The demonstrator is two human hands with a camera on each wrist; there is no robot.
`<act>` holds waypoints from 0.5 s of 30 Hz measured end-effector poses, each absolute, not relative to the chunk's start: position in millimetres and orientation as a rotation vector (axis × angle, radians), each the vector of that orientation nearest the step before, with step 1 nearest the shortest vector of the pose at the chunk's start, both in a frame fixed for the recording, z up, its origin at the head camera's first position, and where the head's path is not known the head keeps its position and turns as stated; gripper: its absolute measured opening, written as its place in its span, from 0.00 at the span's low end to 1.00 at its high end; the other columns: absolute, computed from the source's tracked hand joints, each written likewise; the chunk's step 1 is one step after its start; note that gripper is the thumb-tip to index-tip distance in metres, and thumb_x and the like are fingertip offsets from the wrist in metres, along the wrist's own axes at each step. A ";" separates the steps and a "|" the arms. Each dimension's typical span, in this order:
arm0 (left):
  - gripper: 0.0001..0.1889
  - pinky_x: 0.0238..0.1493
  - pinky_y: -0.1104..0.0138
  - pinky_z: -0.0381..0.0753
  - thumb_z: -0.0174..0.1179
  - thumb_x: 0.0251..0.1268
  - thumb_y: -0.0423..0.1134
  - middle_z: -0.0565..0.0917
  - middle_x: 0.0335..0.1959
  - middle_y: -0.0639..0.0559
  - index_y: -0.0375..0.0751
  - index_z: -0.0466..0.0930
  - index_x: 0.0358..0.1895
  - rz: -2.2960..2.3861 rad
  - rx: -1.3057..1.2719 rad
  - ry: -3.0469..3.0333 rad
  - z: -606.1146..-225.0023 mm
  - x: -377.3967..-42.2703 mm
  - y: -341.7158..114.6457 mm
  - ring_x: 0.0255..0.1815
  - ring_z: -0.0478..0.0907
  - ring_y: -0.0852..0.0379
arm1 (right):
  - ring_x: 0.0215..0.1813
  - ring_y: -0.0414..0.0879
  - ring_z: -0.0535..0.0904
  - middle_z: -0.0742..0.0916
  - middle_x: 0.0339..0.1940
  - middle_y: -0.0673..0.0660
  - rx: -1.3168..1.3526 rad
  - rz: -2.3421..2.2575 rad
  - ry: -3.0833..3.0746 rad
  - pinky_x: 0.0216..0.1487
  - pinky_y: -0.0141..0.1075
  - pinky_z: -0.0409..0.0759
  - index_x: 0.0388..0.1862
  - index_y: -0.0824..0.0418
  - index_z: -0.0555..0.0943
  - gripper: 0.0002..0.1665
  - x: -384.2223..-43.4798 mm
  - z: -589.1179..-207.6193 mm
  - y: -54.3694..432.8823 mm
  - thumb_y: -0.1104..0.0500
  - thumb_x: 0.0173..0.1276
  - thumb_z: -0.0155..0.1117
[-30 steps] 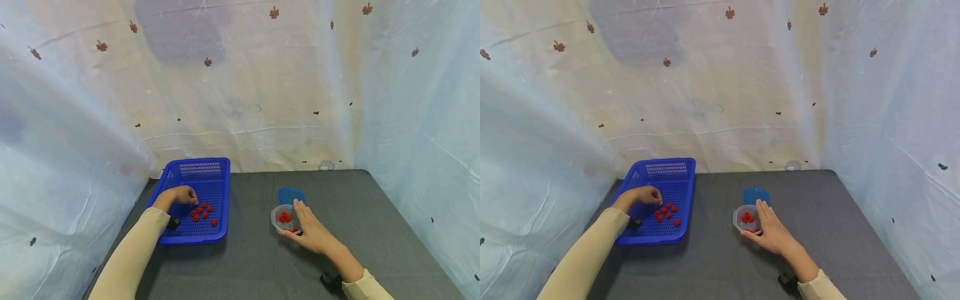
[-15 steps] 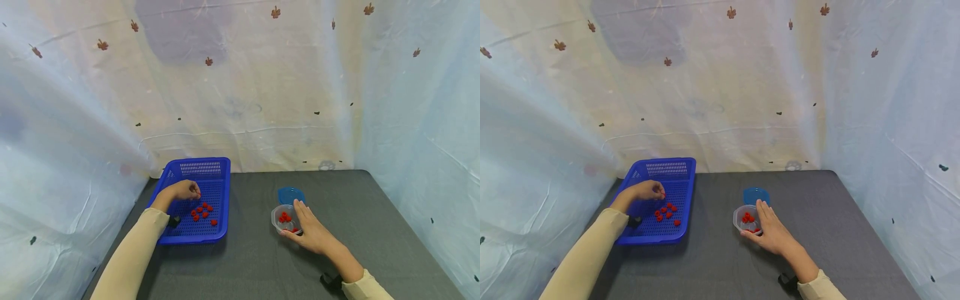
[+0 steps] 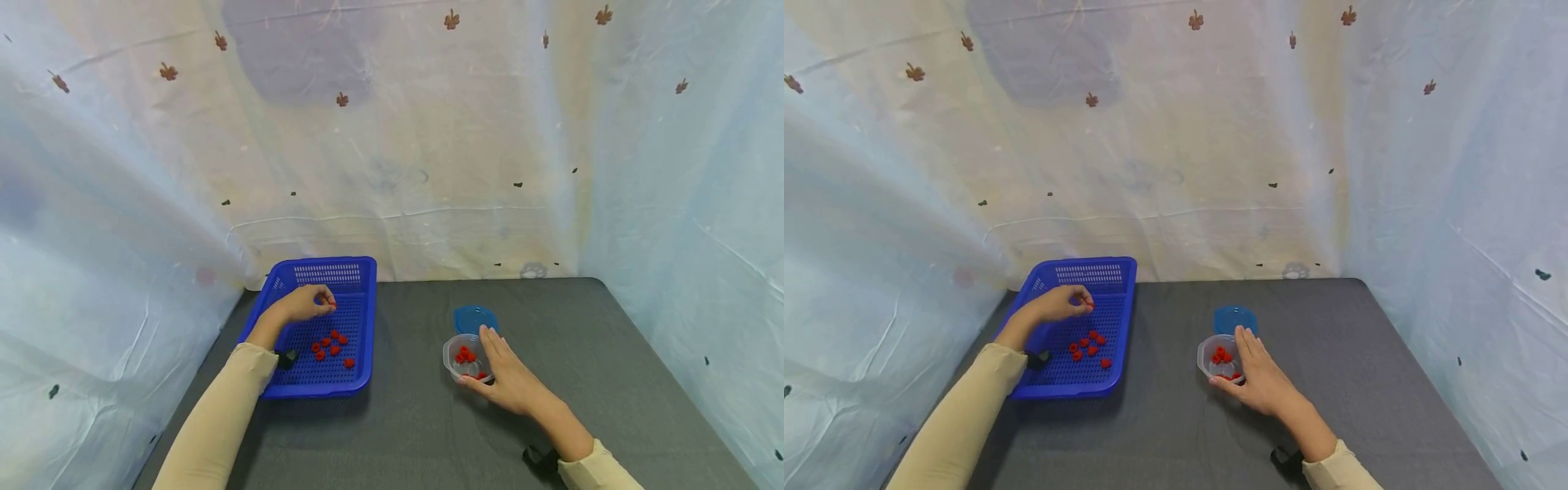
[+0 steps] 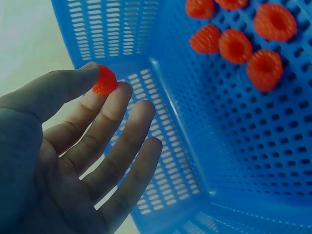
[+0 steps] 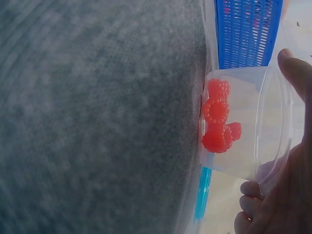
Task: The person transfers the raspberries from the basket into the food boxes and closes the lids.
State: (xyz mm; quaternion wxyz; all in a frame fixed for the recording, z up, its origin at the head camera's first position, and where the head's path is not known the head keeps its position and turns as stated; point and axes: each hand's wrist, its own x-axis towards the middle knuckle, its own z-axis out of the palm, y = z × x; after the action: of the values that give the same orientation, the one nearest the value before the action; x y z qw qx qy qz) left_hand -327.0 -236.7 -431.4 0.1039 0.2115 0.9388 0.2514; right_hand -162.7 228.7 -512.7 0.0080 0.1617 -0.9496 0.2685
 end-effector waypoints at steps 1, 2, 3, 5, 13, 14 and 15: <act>0.07 0.53 0.49 0.81 0.65 0.79 0.42 0.87 0.46 0.48 0.42 0.84 0.49 0.749 0.636 2.766 -430.6 -326.3 -234.9 0.48 0.82 0.49 | 0.88 0.67 0.48 0.54 0.89 0.68 0.507 0.836 -2.966 0.82 0.64 0.52 0.88 0.70 0.48 0.73 -162.7 -512.9 228.6 0.22 0.69 0.64; 0.07 0.53 0.49 0.81 0.65 0.79 0.42 0.87 0.46 0.48 0.43 0.84 0.49 0.758 0.640 2.764 -429.8 -325.4 -233.1 0.48 0.82 0.49 | 0.88 0.67 0.48 0.54 0.89 0.68 0.507 0.834 -2.966 0.83 0.64 0.51 0.88 0.70 0.48 0.72 -162.7 -513.0 228.6 0.22 0.69 0.64; 0.07 0.54 0.49 0.81 0.66 0.79 0.42 0.87 0.46 0.48 0.43 0.84 0.49 0.766 0.644 2.763 -428.9 -324.3 -231.3 0.48 0.83 0.49 | 0.88 0.67 0.48 0.54 0.89 0.68 0.507 0.834 -2.966 0.83 0.64 0.51 0.88 0.70 0.48 0.72 -162.8 -513.2 228.5 0.22 0.69 0.64; 0.07 0.53 0.50 0.81 0.65 0.79 0.43 0.87 0.46 0.49 0.44 0.83 0.49 0.778 0.653 2.761 -426.8 -321.8 -227.8 0.48 0.83 0.50 | 0.88 0.67 0.49 0.54 0.89 0.69 0.506 0.833 -2.969 0.83 0.64 0.51 0.88 0.70 0.48 0.72 -162.8 -513.6 228.4 0.22 0.69 0.64; 0.07 0.57 0.48 0.81 0.65 0.80 0.43 0.87 0.47 0.50 0.45 0.83 0.51 0.846 0.710 2.764 -415.3 -310.9 -211.1 0.51 0.83 0.49 | 0.88 0.68 0.48 0.54 0.89 0.69 0.494 0.826 -2.979 0.82 0.64 0.53 0.88 0.69 0.48 0.73 -162.6 -513.6 228.2 0.21 0.69 0.63; 0.07 0.57 0.48 0.81 0.66 0.80 0.42 0.87 0.47 0.50 0.44 0.83 0.51 0.850 0.725 2.765 -414.4 -310.1 -208.3 0.51 0.83 0.49 | 0.88 0.68 0.48 0.54 0.89 0.69 0.494 0.824 -2.977 0.82 0.64 0.53 0.88 0.69 0.48 0.73 -162.6 -513.3 228.2 0.21 0.69 0.63; 0.07 0.57 0.47 0.81 0.66 0.80 0.42 0.87 0.47 0.49 0.44 0.83 0.51 0.853 0.744 2.763 -413.5 -309.2 -205.6 0.51 0.83 0.48 | 0.88 0.68 0.48 0.54 0.89 0.68 0.496 0.825 -2.976 0.82 0.64 0.53 0.88 0.69 0.48 0.72 -162.7 -513.0 228.3 0.21 0.69 0.63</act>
State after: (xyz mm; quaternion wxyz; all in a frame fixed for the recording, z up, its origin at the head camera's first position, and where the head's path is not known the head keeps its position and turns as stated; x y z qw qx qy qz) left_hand -309.2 -205.6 -413.5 0.0778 0.2486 0.9225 0.2848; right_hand -162.7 228.3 -513.0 0.0069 0.1584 -0.9515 0.2636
